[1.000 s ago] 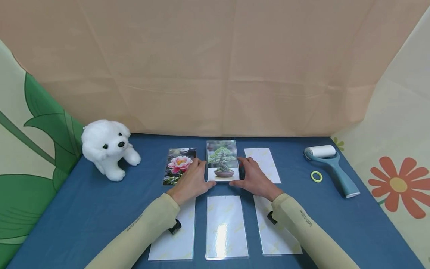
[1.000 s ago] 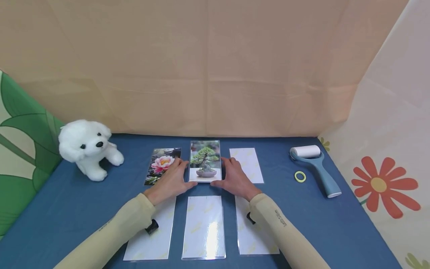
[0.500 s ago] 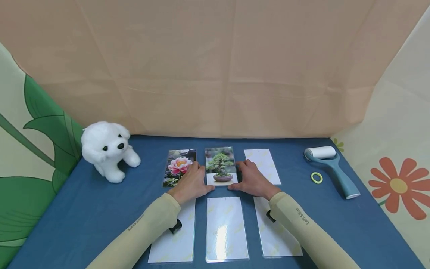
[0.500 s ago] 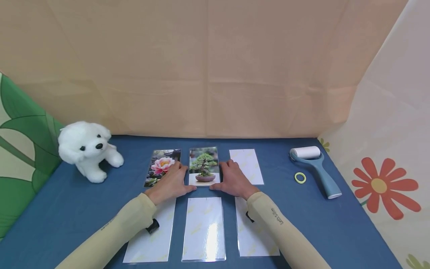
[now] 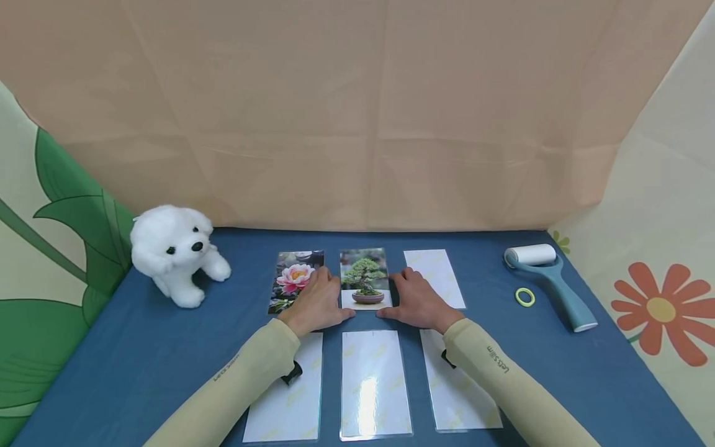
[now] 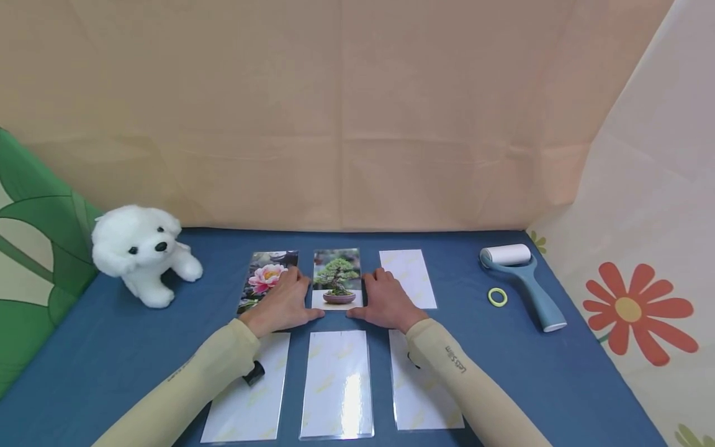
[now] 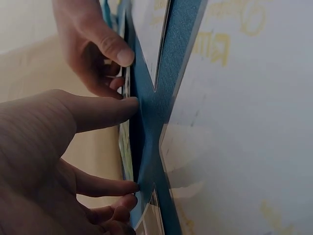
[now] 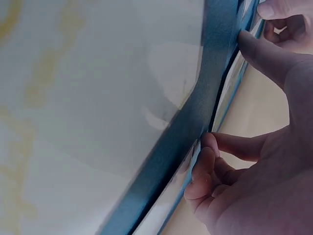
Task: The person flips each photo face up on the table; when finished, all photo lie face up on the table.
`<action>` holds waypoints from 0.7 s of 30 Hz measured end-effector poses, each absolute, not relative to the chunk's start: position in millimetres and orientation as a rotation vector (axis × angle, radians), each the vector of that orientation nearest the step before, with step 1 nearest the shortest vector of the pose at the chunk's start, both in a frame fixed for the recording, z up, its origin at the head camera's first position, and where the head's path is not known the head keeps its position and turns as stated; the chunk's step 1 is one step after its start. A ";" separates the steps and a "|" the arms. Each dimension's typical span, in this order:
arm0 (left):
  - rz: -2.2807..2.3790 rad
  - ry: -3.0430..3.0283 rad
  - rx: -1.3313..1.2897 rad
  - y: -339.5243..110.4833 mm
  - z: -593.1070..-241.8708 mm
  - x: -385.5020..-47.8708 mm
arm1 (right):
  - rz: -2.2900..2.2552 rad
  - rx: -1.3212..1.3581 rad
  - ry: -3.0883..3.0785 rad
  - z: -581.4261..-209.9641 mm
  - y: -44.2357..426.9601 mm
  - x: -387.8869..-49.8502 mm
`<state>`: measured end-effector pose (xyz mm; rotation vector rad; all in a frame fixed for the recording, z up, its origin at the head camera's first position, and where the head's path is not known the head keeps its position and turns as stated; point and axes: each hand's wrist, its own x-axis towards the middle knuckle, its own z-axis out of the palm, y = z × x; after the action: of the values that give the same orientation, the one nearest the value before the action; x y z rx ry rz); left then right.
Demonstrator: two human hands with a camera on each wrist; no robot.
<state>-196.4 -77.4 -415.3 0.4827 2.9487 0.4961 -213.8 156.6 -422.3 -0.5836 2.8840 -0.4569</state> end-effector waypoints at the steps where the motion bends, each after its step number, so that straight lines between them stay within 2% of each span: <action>1: 0.489 2.948 0.486 -77.1 -415.7 -196.5 | -0.445 -0.589 2.890 -422.5 156.8 -213.6; 15: 0.329 2.982 0.591 -76.2 -415.9 -193.3 | -0.240 -0.646 2.946 -417.3 152.5 -209.0; 21: 0.308 2.956 0.555 -74.7 -414.4 -193.4 | -0.210 -0.637 2.937 -414.5 151.3 -207.9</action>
<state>-193.4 -74.7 -414.4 0.5550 2.9559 0.3081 -207.9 151.3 -414.5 -0.6365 2.9371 -0.2101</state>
